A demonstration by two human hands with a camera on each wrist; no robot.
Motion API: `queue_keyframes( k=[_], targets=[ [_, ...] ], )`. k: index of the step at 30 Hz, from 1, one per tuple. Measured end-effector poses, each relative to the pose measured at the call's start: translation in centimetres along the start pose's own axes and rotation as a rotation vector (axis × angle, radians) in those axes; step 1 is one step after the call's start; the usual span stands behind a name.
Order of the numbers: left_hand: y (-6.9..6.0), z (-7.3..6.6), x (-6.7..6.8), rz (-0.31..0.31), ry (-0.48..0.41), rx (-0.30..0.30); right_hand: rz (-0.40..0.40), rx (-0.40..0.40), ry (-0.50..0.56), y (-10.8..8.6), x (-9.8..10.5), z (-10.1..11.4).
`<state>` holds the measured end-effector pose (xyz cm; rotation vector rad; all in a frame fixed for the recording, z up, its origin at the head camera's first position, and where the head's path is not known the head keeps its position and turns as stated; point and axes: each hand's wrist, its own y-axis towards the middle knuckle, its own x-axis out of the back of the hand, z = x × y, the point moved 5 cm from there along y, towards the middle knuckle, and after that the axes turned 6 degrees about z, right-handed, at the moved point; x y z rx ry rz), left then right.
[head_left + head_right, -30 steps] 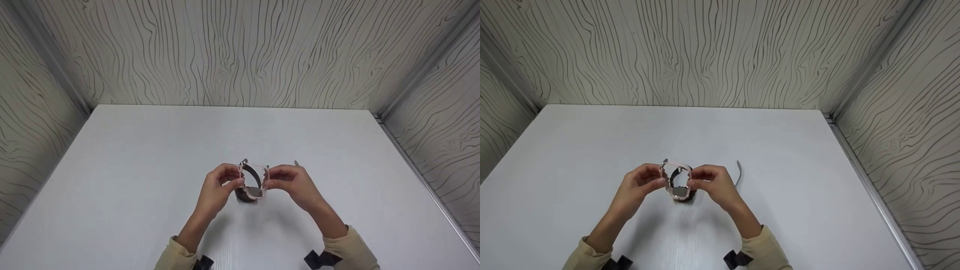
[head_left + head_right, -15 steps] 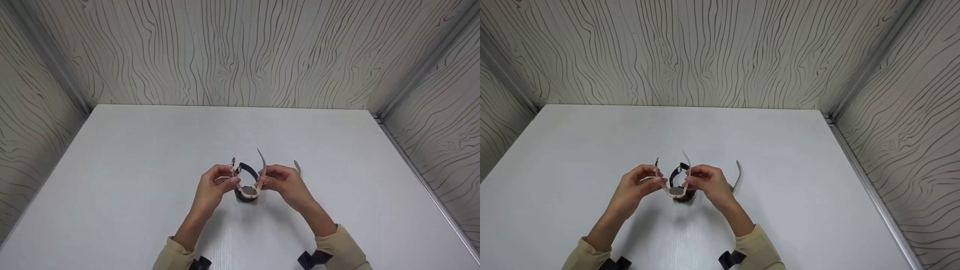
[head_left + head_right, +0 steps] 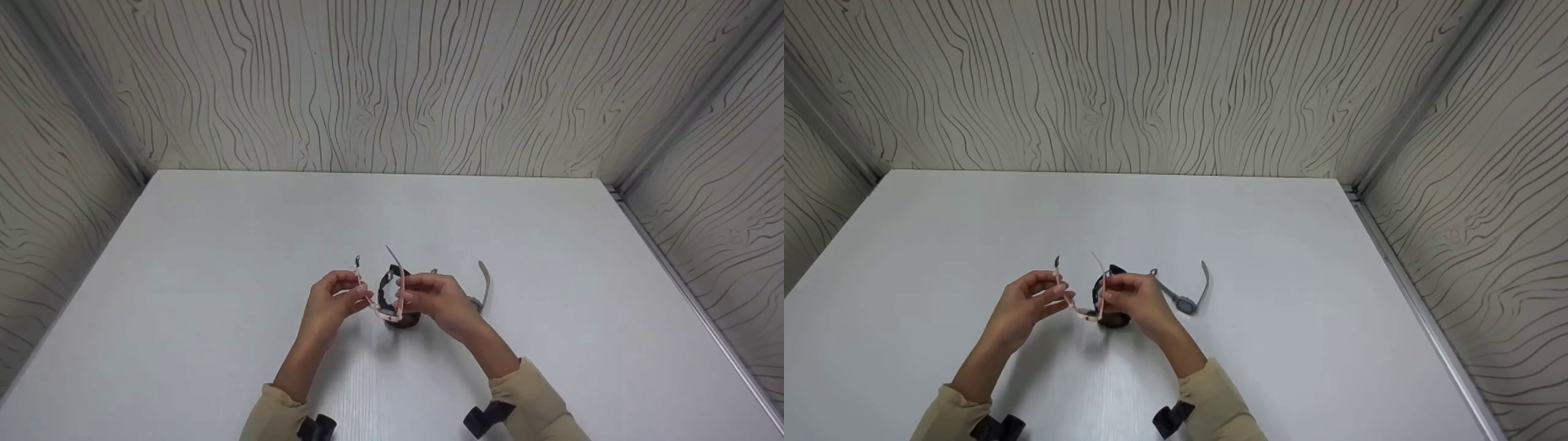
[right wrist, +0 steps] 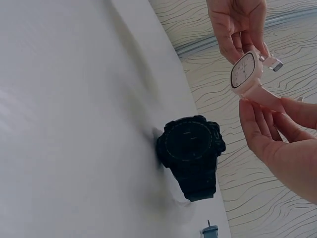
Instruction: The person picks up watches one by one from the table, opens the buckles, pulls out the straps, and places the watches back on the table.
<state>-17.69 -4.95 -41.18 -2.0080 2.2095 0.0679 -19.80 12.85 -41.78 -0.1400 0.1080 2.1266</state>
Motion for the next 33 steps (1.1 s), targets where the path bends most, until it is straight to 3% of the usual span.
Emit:
queue_keyframes(
  k=[5, 9, 18, 27, 33],
  targets=[
    [0.3, 0.5, 1.3, -0.027, 0.002, 0.043, -0.093, 0.013, 0.028, 0.9, -0.7, -1.0],
    [0.3, 0.8, 2.3, -0.055, 0.026, 0.064, -0.11, 0.02, 0.02, 1.6, -1.6, -1.5],
    [0.2, 1.2, 4.5, -0.125, 0.02, 0.133, -0.08, -0.076, 0.054, 2.8, -3.3, -2.6],
    [0.2, 1.9, 6.2, -0.161, -0.011, 0.181, -0.076, -0.079, 0.045, 3.6, -4.7, -3.0],
    [0.3, 2.8, 7.3, -0.185, 0.014, 0.217, 0.003, -0.117, 0.067, 3.7, -5.7, -3.9]
  ],
)
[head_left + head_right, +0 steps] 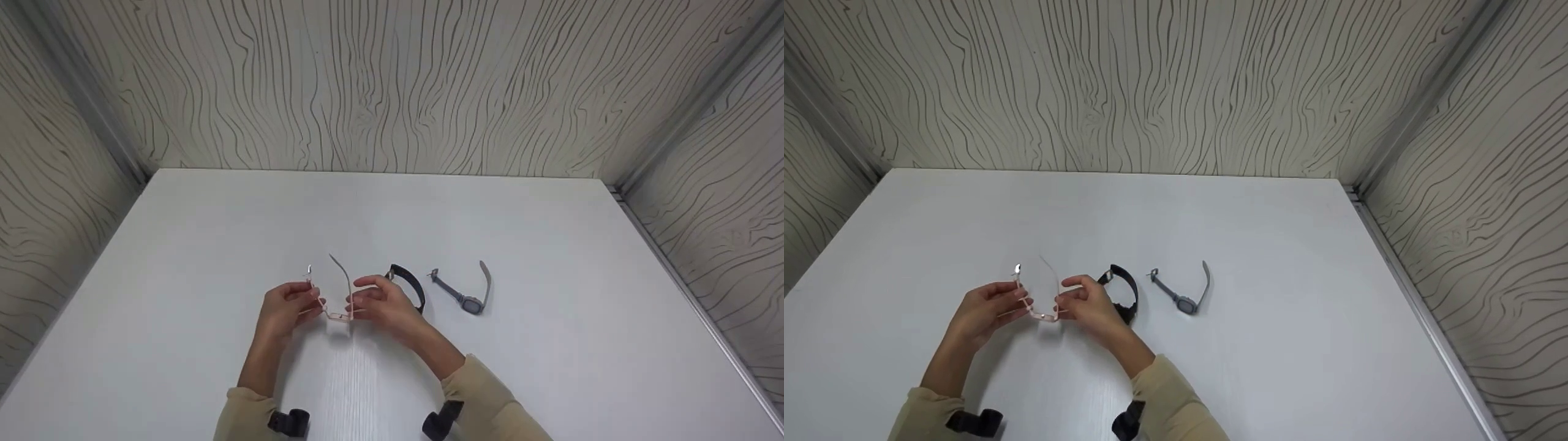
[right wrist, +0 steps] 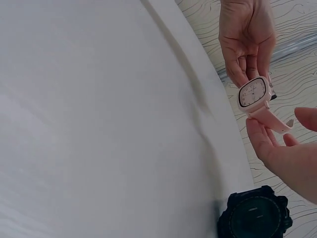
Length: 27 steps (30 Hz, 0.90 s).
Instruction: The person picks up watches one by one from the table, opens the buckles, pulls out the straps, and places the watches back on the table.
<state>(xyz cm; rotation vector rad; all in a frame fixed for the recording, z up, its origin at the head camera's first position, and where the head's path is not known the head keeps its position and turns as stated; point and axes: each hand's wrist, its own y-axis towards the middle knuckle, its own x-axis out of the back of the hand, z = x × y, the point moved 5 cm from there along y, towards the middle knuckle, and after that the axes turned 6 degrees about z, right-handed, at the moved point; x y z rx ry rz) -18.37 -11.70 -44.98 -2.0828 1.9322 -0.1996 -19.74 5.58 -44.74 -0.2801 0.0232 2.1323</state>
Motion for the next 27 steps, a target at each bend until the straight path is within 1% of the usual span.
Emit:
queue_keyframes(
  k=[4, 11, 15, 19, 27],
  targets=[
    [0.3, 0.7, 0.5, -0.007, 0.024, 0.019, 0.044, -0.016, 0.0, 0.1, -0.4, -0.8],
    [0.8, 1.4, 1.1, 0.0, 0.036, 0.039, 0.042, -0.017, 0.013, 0.2, -0.9, -1.9],
    [0.9, 1.7, 1.4, 0.001, 0.093, 0.05, 0.033, -0.045, -0.028, 0.2, -0.9, -2.5],
    [1.1, 2.0, 1.6, 0.006, 0.15, 0.054, 0.042, -0.059, -0.064, 0.2, -0.8, -2.9],
    [1.2, 2.0, 1.8, -0.002, 0.206, 0.06, 0.059, -0.067, -0.094, 0.1, -0.8, -3.1]
  ],
)
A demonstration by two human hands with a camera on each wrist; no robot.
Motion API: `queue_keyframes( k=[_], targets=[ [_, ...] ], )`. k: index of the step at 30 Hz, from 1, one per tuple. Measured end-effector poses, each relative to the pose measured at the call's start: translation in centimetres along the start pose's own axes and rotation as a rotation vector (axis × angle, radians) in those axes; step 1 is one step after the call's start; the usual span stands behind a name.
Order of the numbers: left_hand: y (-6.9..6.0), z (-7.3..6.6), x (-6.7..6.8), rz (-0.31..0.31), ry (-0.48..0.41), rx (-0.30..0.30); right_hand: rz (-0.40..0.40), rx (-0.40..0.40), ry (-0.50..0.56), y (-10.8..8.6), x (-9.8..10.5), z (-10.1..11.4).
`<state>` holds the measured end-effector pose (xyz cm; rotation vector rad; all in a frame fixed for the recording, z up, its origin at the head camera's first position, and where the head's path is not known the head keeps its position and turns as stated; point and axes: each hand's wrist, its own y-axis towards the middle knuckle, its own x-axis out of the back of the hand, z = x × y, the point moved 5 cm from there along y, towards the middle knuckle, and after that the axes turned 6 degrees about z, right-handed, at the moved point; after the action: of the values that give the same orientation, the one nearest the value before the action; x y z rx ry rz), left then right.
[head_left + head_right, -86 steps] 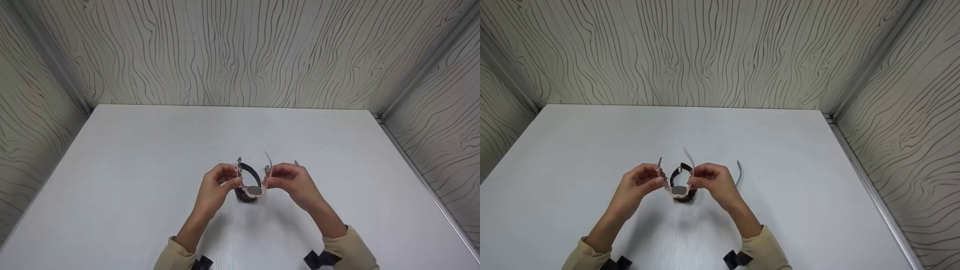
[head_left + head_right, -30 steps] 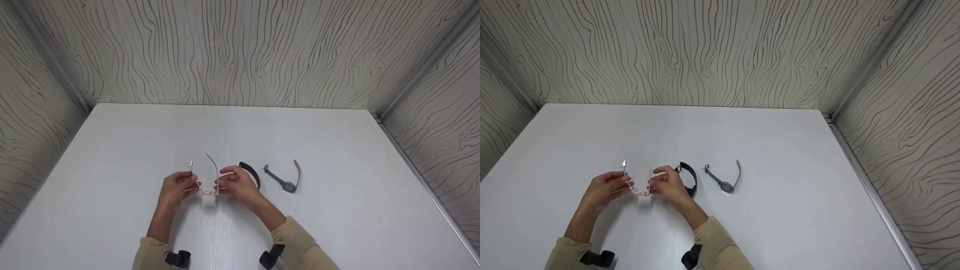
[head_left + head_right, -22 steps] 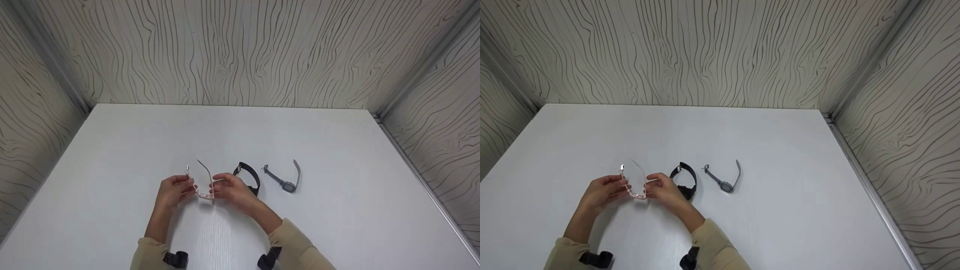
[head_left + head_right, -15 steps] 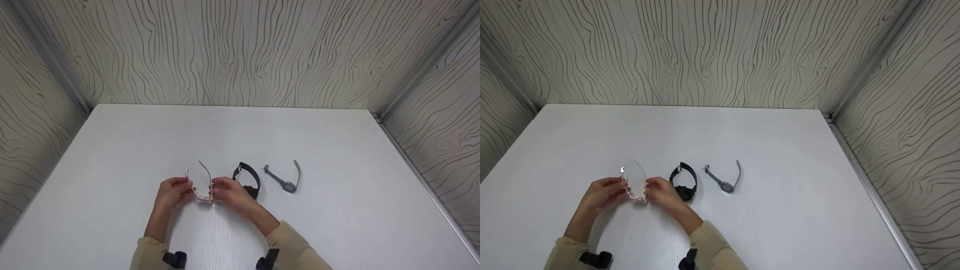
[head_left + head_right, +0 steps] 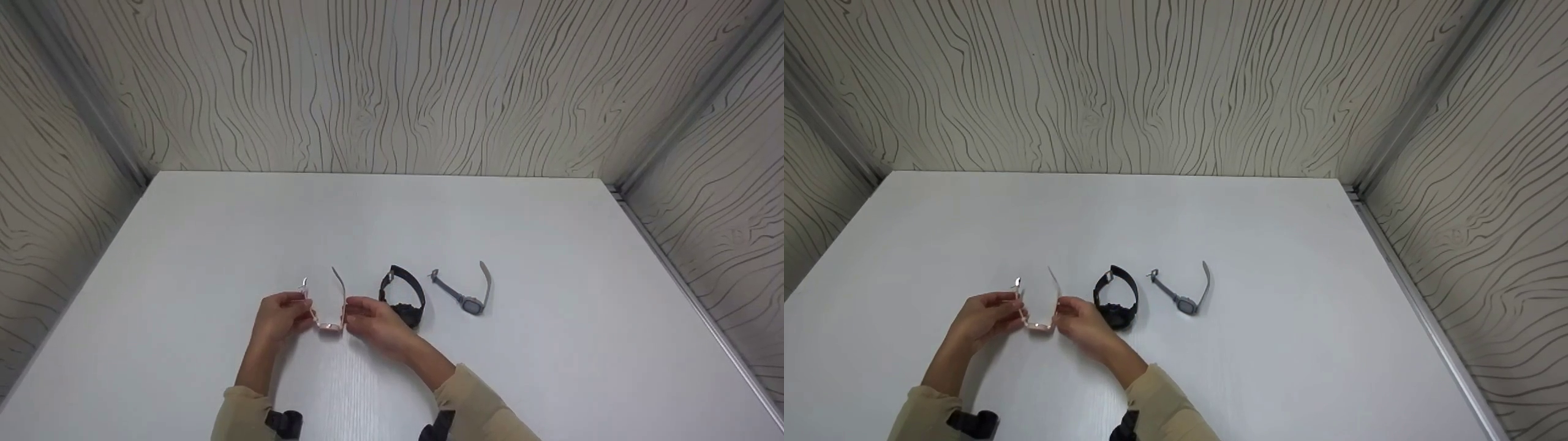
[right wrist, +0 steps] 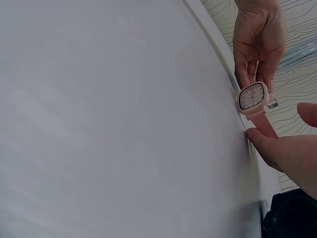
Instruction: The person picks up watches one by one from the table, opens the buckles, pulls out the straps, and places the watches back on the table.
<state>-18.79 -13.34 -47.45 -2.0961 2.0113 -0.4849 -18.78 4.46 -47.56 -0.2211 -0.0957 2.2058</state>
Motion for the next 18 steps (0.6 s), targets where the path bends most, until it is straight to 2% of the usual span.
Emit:
queue_keyframes(
  k=[6, 13, 18],
  targets=[
    [-0.03, -0.18, 0.08, 0.007, 0.039, -0.009, -0.006, -0.012, -0.004, -0.12, -0.02, -0.13],
    [-0.09, -0.22, 0.1, 0.001, 0.022, 0.005, 0.006, -0.019, 0.032, -0.56, -0.28, -0.16],
    [-0.15, -0.28, 0.14, 0.0, 0.023, 0.025, 0.007, -0.001, -0.016, -0.83, -0.39, 0.33]
  ],
)
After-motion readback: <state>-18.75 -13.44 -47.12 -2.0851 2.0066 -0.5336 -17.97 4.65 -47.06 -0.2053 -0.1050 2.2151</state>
